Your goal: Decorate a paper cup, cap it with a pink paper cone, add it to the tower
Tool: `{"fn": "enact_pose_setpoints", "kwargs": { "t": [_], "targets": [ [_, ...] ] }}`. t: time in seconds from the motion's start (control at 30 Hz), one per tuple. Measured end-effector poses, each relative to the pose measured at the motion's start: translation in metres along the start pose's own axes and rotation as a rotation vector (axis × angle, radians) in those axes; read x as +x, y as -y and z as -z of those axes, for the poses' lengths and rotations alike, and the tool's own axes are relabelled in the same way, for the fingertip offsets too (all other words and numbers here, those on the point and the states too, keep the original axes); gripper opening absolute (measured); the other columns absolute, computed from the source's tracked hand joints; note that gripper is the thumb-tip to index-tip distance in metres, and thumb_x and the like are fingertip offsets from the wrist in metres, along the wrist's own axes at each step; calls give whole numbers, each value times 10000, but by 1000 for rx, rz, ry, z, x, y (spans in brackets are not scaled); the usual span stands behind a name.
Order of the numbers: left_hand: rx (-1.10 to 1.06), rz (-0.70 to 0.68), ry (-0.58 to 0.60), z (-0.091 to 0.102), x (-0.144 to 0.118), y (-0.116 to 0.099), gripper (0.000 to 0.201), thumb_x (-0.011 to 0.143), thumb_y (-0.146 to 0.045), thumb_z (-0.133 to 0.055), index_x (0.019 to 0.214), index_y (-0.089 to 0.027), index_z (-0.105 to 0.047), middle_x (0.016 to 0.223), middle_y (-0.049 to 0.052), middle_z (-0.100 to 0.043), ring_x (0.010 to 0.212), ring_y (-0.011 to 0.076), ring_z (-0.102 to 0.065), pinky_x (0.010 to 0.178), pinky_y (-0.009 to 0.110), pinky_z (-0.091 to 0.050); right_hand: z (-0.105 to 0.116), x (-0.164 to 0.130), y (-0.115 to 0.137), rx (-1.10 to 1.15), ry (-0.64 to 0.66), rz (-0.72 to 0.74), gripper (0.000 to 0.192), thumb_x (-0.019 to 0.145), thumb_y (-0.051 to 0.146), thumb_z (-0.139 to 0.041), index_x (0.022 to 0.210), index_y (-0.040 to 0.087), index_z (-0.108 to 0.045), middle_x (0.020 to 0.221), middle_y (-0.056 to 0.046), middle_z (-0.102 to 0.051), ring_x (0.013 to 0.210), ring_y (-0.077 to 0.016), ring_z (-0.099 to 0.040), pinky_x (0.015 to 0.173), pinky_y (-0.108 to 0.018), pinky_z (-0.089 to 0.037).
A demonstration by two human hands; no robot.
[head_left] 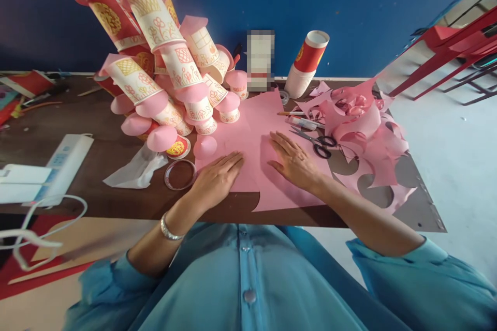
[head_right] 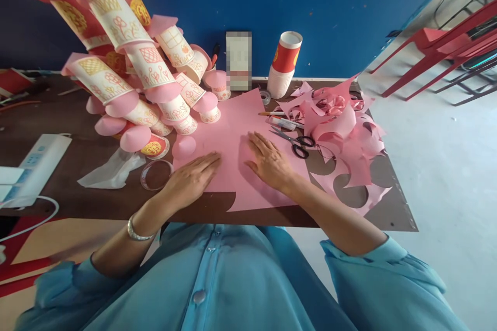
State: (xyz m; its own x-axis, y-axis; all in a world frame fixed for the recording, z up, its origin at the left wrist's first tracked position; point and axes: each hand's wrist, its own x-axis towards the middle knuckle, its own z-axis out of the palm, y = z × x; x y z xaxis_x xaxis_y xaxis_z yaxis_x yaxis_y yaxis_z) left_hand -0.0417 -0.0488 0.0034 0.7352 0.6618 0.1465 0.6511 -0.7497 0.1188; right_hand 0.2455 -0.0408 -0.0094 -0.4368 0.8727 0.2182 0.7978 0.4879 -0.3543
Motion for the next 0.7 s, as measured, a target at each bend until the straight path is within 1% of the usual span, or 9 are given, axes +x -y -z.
{"fn": "enact_pose_setpoints", "kwargs": {
  "t": [0.07,0.17,0.23,0.3,0.37,0.43,0.5,0.63,0.7],
  "targets": [
    [7,17,-1,2,9,3,455,1074,-154,-375,1481,-75,-561,1533,186,-594,1438,281,-575,1198,453,-497,-7,2,-13,-50,23,-47,691,1037,419,-560,1614,78,-395,1639,-232,-447,1555,-365,-403,1281,-578,-373],
    [9,23,-12,3,25,4,516,1102,-311,-398,1546,-58,-472,1603,204,-512,1500,299,-501,1241,469,-433,-16,-2,-20,-81,6,-56,731,1044,470,-527,1633,74,-351,1633,-231,-456,1552,-362,-408,1286,-576,-362],
    [-12,-31,6,0,37,-1,697,1084,-512,-415,1598,-42,-378,1665,220,-412,1563,320,-401,1278,490,-365,-20,-5,-20,-98,-27,-42,720,1051,476,-502,1621,58,-364,1626,-239,-464,1549,-367,-413,1279,-575,-371],
    [-40,-119,50,-7,47,-9,924,1011,-713,-398,1627,-30,-308,1701,235,-328,1605,341,-307,1302,510,-300,-23,-7,-21,-109,-59,-31,708,1059,474,-479,1619,57,-362,1620,-244,-470,1546,-365,-419,1270,-574,-383],
    [-59,-183,98,-14,52,-15,1043,952,-810,-370,1634,-26,-286,1707,246,-305,1616,346,-274,1315,513,-250,-25,-8,-21,-113,-82,-26,699,1070,465,-452,1632,65,-333,1627,-247,-459,1547,-355,-420,1264,-571,-391],
    [-48,-184,114,-21,49,-18,1062,943,-821,-366,1632,-17,-286,1699,254,-315,1614,353,-276,1321,516,-217,-25,-8,-22,-115,-97,-28,700,1078,460,-433,1637,56,-312,1632,-258,-444,1547,-352,-421,1260,-568,-396],
    [-11,-131,110,-23,37,-15,1037,964,-781,-400,1640,-7,-262,1700,263,-304,1614,356,-275,1323,514,-214,-26,-9,-22,-109,-100,-36,718,1076,467,-443,1638,44,-300,1637,-268,-431,1545,-361,-422,1258,-571,-397],
    [55,38,66,-16,4,-7,1054,960,-748,-464,1624,48,-269,1672,317,-324,1583,398,-336,1294,522,-302,-24,-9,-20,-71,-74,-69,762,1059,464,-489,1661,65,-244,1661,-259,-396,1559,-366,-396,1269,-589,-371],
    [55,58,58,-10,-9,-9,1042,955,-748,-473,1620,34,-298,1662,310,-356,1566,405,-368,1272,527,-350,-24,-9,-19,-54,-59,-84,777,1055,455,-498,1668,67,-221,1666,-259,-388,1565,-369,-382,1278,-596,-351]
  ]
}}
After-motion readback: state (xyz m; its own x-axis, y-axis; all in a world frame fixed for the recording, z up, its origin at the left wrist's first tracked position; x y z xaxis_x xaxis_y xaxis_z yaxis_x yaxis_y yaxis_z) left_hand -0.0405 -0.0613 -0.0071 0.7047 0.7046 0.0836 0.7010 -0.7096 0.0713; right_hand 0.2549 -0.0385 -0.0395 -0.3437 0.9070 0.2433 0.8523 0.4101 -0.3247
